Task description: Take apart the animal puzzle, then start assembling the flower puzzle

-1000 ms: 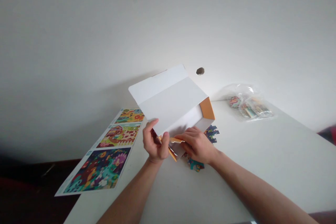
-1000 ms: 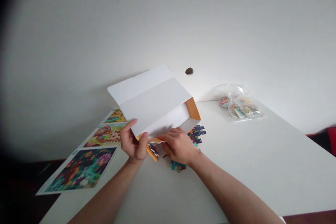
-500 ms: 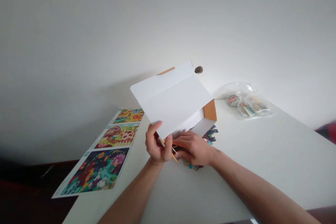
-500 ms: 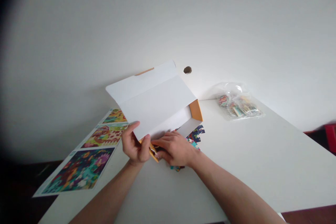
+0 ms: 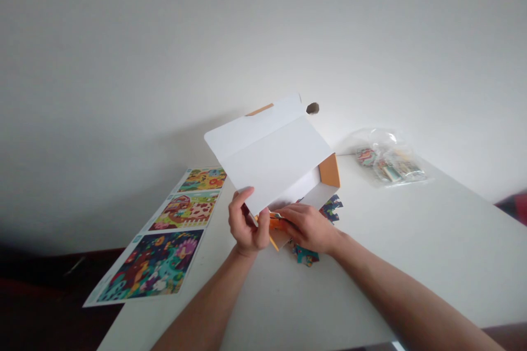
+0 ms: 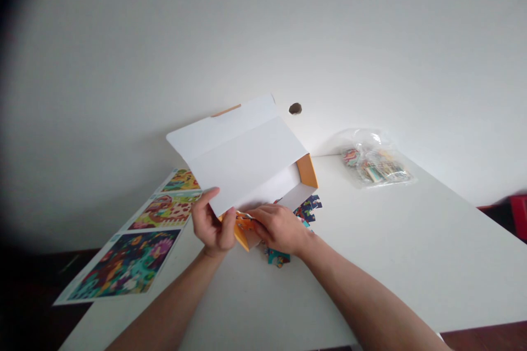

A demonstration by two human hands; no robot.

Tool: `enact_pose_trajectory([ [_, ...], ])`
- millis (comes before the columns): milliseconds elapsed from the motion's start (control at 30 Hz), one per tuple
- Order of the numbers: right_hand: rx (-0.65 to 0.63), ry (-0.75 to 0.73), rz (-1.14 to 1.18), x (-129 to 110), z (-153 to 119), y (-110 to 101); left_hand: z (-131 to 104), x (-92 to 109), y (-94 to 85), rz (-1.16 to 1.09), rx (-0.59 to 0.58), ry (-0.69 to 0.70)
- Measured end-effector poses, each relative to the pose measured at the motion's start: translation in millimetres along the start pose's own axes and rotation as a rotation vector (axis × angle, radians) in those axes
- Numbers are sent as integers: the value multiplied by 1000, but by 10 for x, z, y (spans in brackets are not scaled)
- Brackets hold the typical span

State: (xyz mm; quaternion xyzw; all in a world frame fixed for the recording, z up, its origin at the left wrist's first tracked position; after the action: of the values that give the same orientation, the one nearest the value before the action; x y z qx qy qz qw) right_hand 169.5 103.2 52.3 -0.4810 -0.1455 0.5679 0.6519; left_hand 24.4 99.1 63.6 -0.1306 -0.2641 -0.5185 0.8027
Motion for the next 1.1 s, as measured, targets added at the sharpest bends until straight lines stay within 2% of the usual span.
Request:
enact_pose_trajectory([
  [133, 15, -32, 18, 0, -1, 10, -4, -29, -6, -11, -14, -10],
  [333, 119, 18, 41, 42, -37, -45, 4, -108, -32, 17, -2, -23],
  [567, 434, 40, -52, 106, -200, -426, 227, -261, -251, 88, 171, -78],
  [667, 370, 1, -107, 162, -233, -492, 335, -297, -371, 125, 260, -104],
  [833, 160, -89, -146, 248, -229, -418, 377, -383, -519, 234, 397, -186],
  [1000, 0, -121, -69, 246, -213, -321, 361, -455, -528, 179, 407, -231],
  [1100, 10, -98, -37, 240, -214, -325, 356, -450, -508, 149, 388, -218],
])
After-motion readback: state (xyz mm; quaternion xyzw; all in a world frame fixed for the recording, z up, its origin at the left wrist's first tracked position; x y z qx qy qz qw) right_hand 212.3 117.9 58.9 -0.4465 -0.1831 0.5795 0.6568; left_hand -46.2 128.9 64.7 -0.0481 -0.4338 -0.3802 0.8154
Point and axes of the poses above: each hand's wrist, its own z-axis towards the middle knuckle, its own y-axis out of the palm, x = y × z, the point moved 6 cm from there along z, towards the middle knuckle, and after that the axes turned 7 degrees about -y, right-handed, at the moved point
